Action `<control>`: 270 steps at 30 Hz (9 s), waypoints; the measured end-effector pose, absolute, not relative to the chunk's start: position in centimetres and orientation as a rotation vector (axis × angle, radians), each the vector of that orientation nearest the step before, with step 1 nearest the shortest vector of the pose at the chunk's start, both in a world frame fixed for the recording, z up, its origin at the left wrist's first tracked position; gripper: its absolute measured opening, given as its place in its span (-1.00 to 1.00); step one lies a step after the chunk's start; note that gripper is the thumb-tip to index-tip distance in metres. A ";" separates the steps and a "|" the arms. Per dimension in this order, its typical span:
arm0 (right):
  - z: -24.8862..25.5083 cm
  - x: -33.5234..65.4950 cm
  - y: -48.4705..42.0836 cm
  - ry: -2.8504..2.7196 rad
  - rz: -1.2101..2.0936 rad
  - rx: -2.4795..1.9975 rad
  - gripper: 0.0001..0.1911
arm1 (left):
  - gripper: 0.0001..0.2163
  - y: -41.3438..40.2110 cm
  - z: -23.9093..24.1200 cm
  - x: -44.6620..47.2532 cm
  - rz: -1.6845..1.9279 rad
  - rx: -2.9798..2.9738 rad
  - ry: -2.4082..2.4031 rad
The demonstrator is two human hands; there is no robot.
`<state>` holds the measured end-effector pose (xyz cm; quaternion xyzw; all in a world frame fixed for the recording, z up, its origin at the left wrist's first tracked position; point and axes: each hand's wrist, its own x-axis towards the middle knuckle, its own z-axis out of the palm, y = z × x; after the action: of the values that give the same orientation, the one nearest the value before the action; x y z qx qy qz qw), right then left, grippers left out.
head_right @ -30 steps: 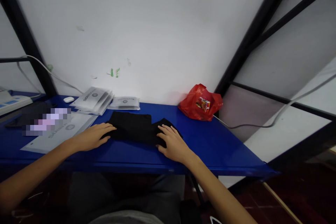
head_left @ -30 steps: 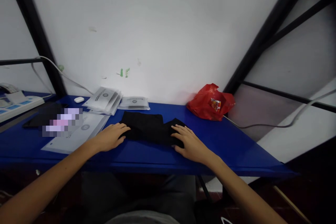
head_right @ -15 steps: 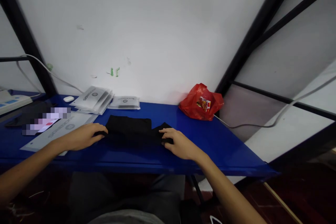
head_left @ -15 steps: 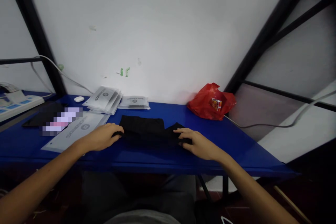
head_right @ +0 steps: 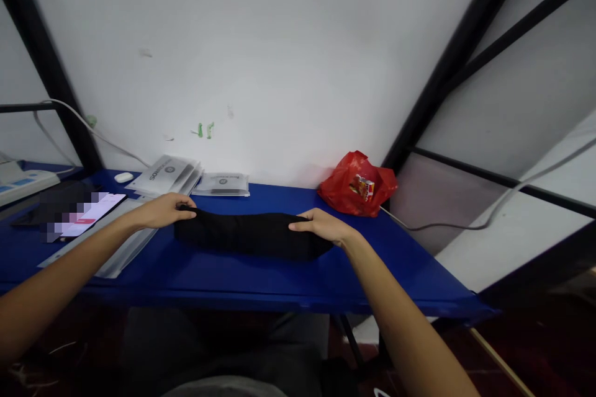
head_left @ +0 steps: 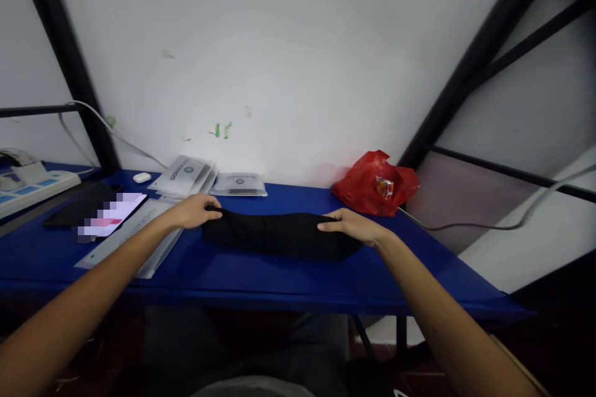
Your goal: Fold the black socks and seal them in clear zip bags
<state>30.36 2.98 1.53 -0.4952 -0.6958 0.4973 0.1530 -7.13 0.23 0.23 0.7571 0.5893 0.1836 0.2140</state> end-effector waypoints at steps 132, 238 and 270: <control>-7.9 27.2 6.0 -2.326 0.217 -1.347 -0.53 | -0.64 1.7 -4.1 1.8 0.692 2.450 1.576; -7.9 28.5 5.5 -2.275 0.107 -1.625 -0.48 | -0.78 -3.1 -3.5 6.2 1.046 2.557 1.172; -7.4 21.8 1.8 -2.409 0.223 -1.032 -0.56 | -0.56 -0.1 -6.5 1.0 0.796 2.279 1.565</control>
<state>21.80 1.81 -7.39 -0.3796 -0.8862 0.0821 0.2527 0.97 -0.08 -6.55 0.7852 0.5393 0.2742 0.1319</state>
